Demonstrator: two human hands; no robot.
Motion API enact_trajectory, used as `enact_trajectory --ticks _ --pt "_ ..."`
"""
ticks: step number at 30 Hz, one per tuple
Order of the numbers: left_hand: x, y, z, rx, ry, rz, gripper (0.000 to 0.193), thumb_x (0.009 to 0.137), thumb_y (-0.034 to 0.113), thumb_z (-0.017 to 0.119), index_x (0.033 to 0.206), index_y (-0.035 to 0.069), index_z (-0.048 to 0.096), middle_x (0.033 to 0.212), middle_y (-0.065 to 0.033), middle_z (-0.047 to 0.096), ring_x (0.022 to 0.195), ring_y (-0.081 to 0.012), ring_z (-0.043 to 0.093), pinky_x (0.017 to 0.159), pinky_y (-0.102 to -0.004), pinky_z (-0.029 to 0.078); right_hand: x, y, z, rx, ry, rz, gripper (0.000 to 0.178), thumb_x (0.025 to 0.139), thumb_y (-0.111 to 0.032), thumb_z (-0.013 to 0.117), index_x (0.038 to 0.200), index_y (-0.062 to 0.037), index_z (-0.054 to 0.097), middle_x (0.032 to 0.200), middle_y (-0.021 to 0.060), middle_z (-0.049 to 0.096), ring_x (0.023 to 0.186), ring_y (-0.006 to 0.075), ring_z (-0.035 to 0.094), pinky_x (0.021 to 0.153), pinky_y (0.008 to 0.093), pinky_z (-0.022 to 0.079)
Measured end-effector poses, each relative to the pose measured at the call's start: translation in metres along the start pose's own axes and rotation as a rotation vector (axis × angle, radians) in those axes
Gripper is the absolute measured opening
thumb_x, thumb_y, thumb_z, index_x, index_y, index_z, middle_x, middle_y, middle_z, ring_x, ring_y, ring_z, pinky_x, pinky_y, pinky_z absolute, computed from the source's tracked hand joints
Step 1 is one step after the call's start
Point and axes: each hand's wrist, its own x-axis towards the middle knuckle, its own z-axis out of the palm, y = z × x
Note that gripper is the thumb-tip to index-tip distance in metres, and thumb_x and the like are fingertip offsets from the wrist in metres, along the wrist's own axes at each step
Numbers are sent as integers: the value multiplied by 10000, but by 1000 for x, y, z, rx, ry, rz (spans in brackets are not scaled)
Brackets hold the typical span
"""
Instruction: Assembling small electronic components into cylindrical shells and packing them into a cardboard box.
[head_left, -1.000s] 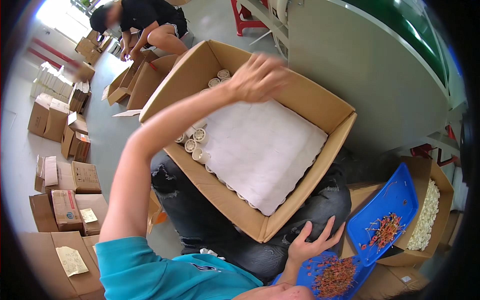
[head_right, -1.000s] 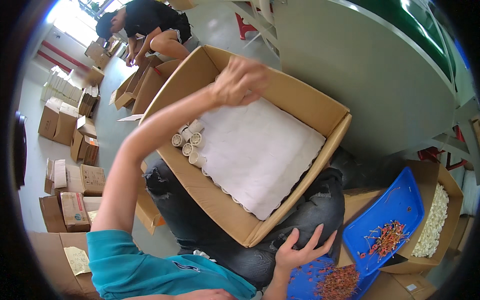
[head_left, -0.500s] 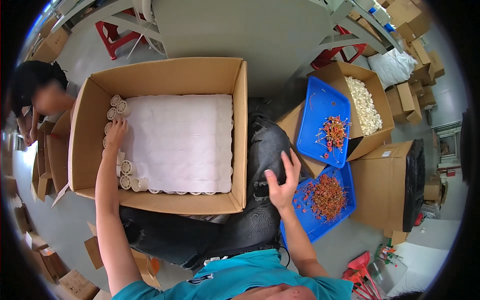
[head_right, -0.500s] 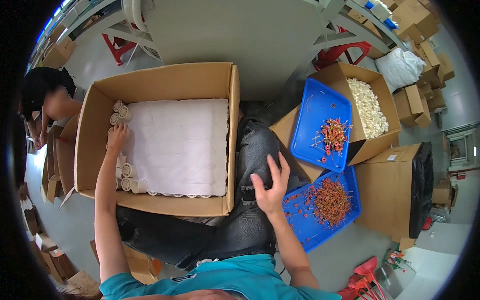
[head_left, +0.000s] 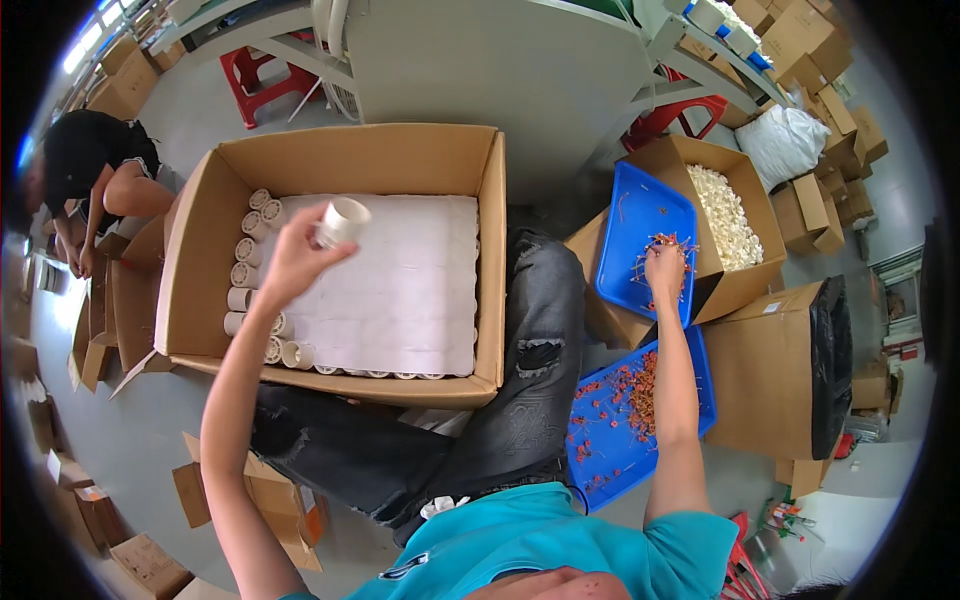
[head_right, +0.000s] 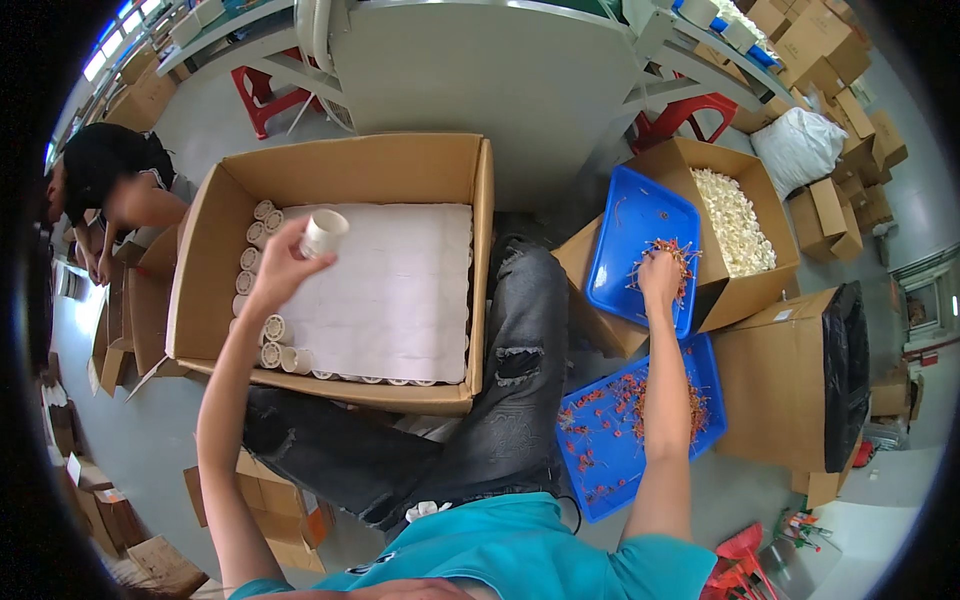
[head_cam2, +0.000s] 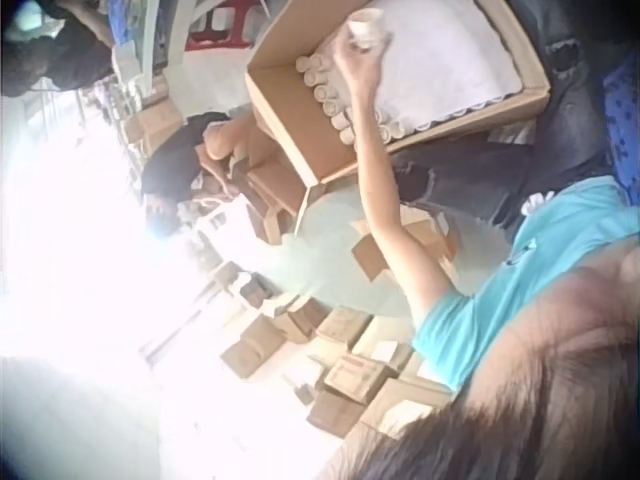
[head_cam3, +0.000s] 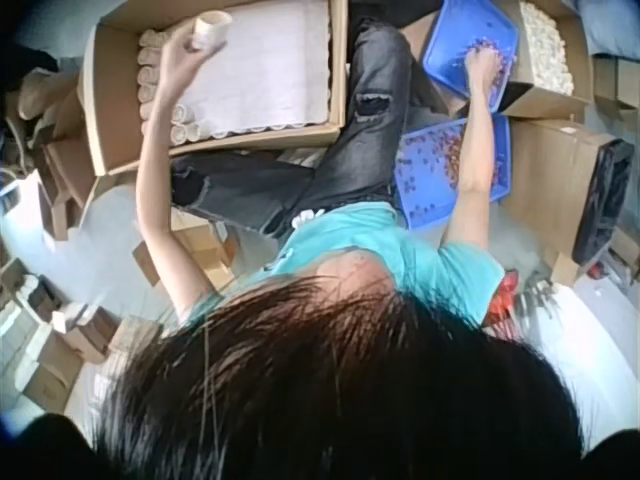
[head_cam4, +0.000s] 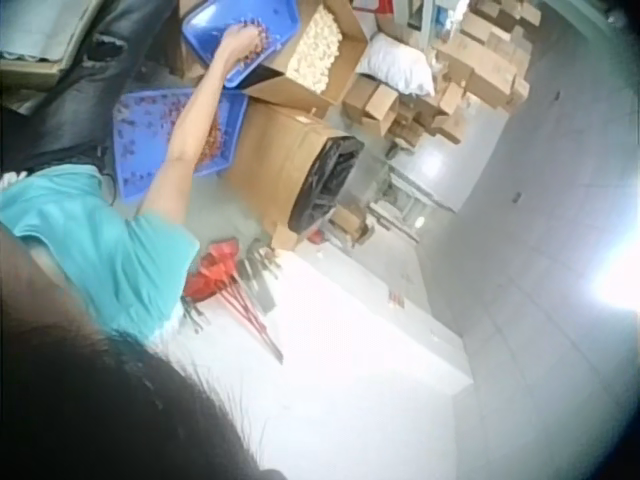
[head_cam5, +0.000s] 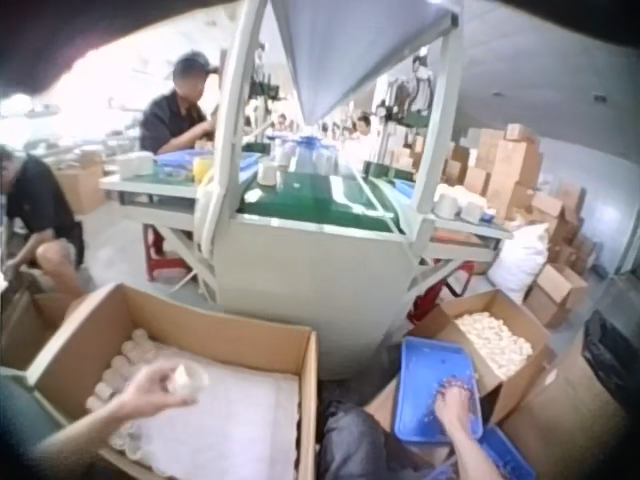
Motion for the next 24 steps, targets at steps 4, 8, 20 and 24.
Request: enact_trajectory --ticks 4,8,20,24 --pt "-58 46 51 -352 -131 -117 601 812 98 795 1336 -42 536 1223 -113 622 1156 -159 575 968 -316 500 7 -33 6 -127 -31 131 233 851 -219 698 981 -34 750 982 229 730 956 416 703 850 513 553" --pt "-95 43 99 -1025 -176 -188 609 808 114 710 1358 -20 486 1198 -153 625 1115 -241 605 1024 -370 465 17 -11 14 -176 -30 110 283 859 -275 717 1003 -32 735 1027 242 720 995 421 693 863 520 553" --pt "-188 15 137 -985 -106 -148 511 757 179 822 1185 23 592 963 -97 689 908 -193 658 839 -334 518 -106 -44 -124 1498 37 90 259 968 -30 618 1204 76 635 1014 117 678 828 148 637 725 277 531" --pt "-194 46 150 -574 -134 149 477 681 212 885 1055 31 651 1279 -178 599 1181 -242 592 983 -391 467 -186 -100 -132 1930 -556 127 262 961 -16 604 1203 78 631 1085 204 684 864 226 668 752 333 561"
